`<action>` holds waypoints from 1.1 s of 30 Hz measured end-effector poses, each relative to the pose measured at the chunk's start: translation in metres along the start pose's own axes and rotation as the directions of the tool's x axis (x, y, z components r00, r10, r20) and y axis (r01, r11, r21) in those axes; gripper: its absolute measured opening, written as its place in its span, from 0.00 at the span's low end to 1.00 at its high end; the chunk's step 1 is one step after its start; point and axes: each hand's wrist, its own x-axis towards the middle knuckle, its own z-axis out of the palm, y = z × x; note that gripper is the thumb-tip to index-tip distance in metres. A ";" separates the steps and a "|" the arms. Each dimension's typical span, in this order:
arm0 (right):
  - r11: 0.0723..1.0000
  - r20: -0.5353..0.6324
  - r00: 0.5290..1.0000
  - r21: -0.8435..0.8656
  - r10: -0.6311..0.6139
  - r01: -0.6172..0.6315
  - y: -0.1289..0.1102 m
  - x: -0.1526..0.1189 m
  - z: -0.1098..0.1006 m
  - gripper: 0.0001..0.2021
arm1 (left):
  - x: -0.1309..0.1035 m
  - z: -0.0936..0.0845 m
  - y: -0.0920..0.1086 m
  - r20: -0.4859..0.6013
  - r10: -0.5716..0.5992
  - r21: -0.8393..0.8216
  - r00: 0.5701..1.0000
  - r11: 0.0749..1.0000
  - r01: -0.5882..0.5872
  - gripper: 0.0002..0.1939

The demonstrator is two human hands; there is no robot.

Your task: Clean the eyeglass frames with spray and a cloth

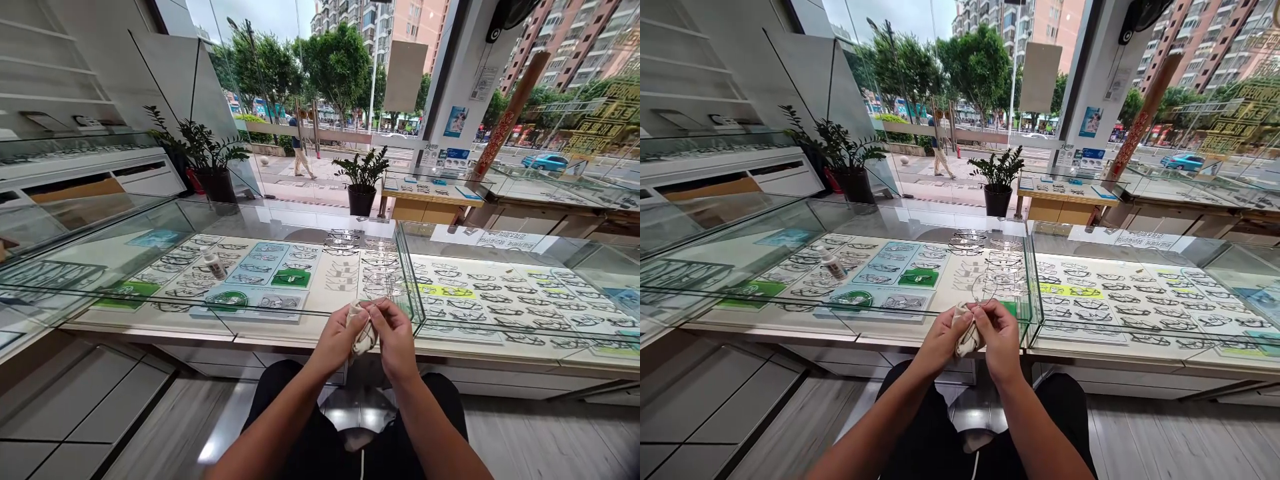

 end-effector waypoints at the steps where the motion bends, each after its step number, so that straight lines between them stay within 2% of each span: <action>1: 1.000 0.006 1.000 0.006 0.001 -0.001 -0.001 0.001 -0.001 0.07 | 0.001 0.001 0.001 -0.007 0.004 0.020 1.000 1.000 -0.004 0.28; 5: 0.998 -0.053 0.998 0.049 0.033 -0.031 -0.007 0.006 -0.008 0.08 | 0.002 -0.005 0.013 0.068 -0.015 0.130 0.998 0.991 0.006 0.27; 8: 0.998 -0.103 0.994 0.059 0.037 -0.032 -0.008 0.007 -0.010 0.10 | 0.001 -0.006 0.012 0.120 -0.054 0.129 0.991 0.991 0.039 0.28; 10: 0.999 -0.082 0.996 0.034 0.031 -0.028 -0.006 0.006 -0.008 0.10 | 0.001 -0.001 0.006 0.088 -0.041 0.105 0.995 0.994 0.032 0.30; 12: 0.999 -0.054 0.998 0.009 0.033 -0.032 -0.004 0.004 -0.006 0.10 | 0.002 0.004 0.001 0.011 -0.004 0.085 1.000 0.996 0.003 0.28; 15: 1.000 -0.041 0.999 -0.003 0.031 -0.031 -0.003 0.004 -0.005 0.10 | 0.003 0.008 0.000 -0.044 0.037 0.104 0.998 0.994 -0.032 0.27; 18: 1.000 -0.059 0.998 -0.004 0.012 -0.012 -0.007 0.007 -0.009 0.10 | 0.004 0.003 0.008 0.043 0.029 0.159 0.999 0.987 -0.035 0.26; 21: 1.000 -0.083 0.997 -0.005 0.006 -0.006 -0.011 0.008 -0.009 0.10 | 0.005 0.000 0.010 0.110 -0.005 0.140 0.994 0.990 -0.010 0.26; 23: 1.000 -0.069 0.998 -0.002 0.014 -0.014 -0.011 0.008 -0.006 0.10 | 0.007 0.003 0.006 0.062 0.007 0.092 0.998 0.996 -0.013 0.29; 26: 0.999 -0.022 1.000 -0.033 0.003 -0.003 -0.012 0.007 -0.001 0.10 | 0.011 0.010 0.000 -0.074 0.046 0.056 0.996 0.998 -0.041 0.30; 28: 0.999 -0.019 1.000 -0.045 -0.011 0.010 -0.014 0.009 0.000 0.09 | 0.013 0.011 0.001 -0.101 0.055 0.070 0.993 0.996 -0.048 0.30; 30: 1.000 -0.055 0.998 -0.012 -0.013 0.013 -0.017 0.012 -0.003 0.09 | 0.013 0.008 0.005 -0.035 0.038 0.085 0.999 0.996 -0.035 0.28; 33: 0.999 -0.113 0.994 0.037 0.003 0.001 -0.018 0.015 -0.007 0.10 | 0.014 -0.001 0.011 0.133 -0.038 0.057 0.990 0.998 0.031 0.26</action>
